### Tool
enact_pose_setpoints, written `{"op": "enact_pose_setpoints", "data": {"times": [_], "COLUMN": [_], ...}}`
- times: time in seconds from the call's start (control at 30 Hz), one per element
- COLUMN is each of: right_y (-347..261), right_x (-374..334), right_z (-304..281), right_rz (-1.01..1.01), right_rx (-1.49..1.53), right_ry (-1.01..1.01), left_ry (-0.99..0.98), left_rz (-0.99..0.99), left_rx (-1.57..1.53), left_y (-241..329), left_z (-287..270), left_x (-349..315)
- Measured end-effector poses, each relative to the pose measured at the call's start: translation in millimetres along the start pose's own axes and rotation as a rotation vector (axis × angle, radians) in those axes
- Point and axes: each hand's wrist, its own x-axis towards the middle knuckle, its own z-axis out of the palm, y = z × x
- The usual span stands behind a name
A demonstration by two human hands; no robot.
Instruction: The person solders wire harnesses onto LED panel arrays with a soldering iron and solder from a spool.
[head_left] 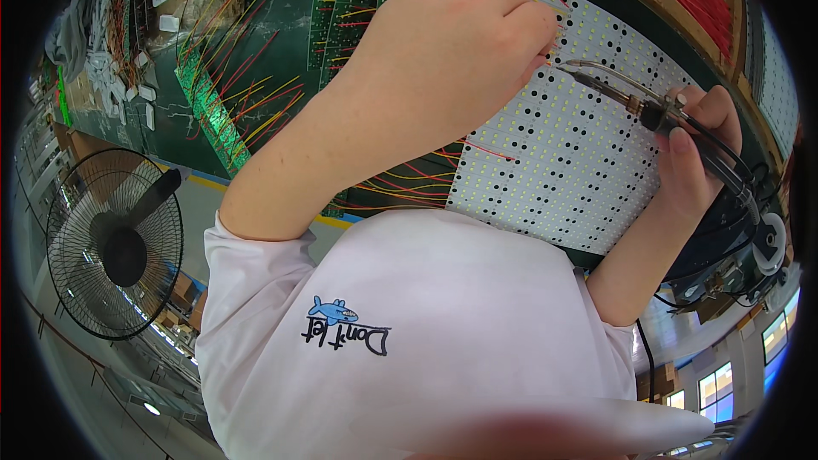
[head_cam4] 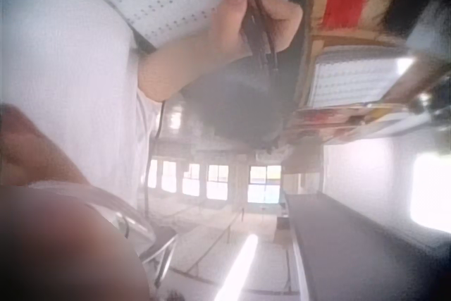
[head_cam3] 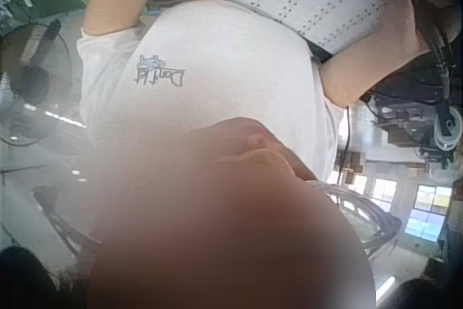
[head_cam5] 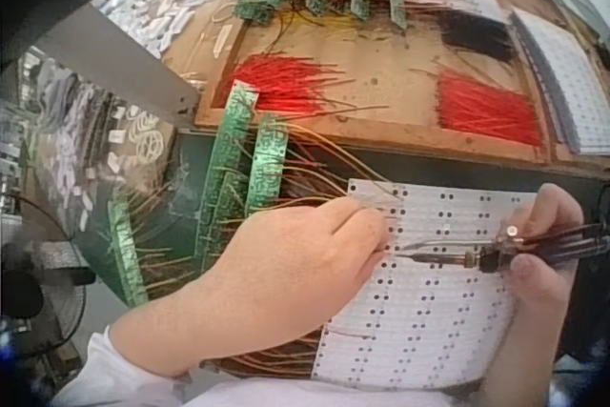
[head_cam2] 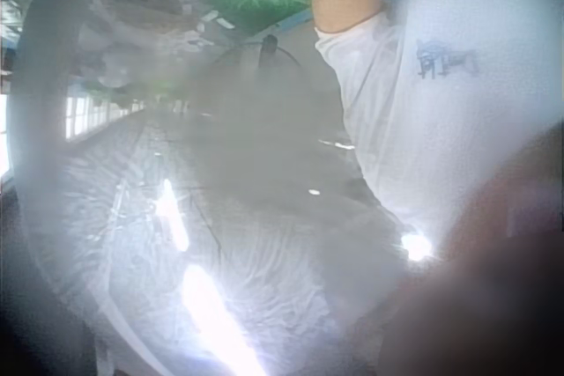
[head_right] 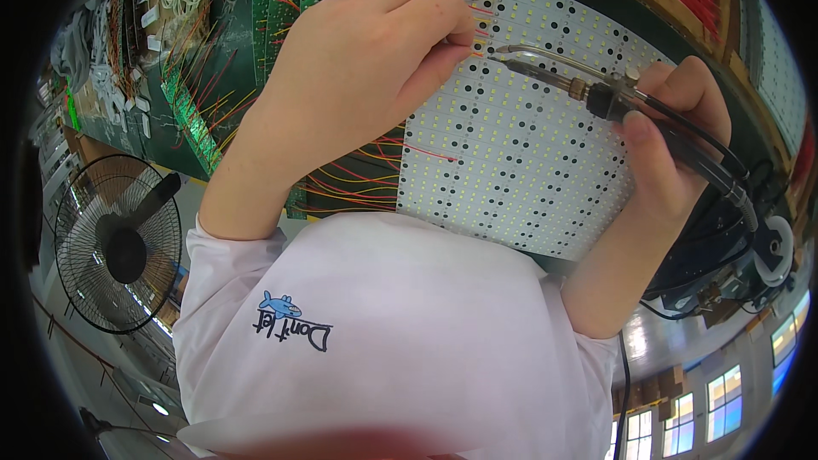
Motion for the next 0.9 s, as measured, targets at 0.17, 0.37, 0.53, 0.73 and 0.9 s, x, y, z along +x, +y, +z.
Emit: {"op": "enact_pose_setpoints", "data": {"times": [0.17,0.37,0.53,0.73,0.9], "right_y": [4.3,1.1,1.6,9.4,13.8], "right_x": [5.8,2.3,-2.9,-1.6,-1.0], "right_z": [-4.9,-8.7,-15.7,-23.9,-32.9], "right_rz": [0.016,0.036,-0.081,-0.059,-0.068], "right_rx": [0.146,0.165,0.289,0.336,0.327], "right_ry": [0.019,0.038,0.04,0.135,0.12], "left_ry": [0.006,0.024,-0.006,-0.18,0.03], "left_rz": [0.013,0.013,-0.174,-0.214,-0.348], "left_rx": [-0.013,-0.424,-0.608,0.231,0.386], "left_y": [-1.5,-6.5,-7.8,-4.0,-20.0], "left_z": [-3.8,-37.0,-95.6,-87.3,-83.5], "left_x": [0.0,-2.0,-14.9,-34.3,-29.3]}}
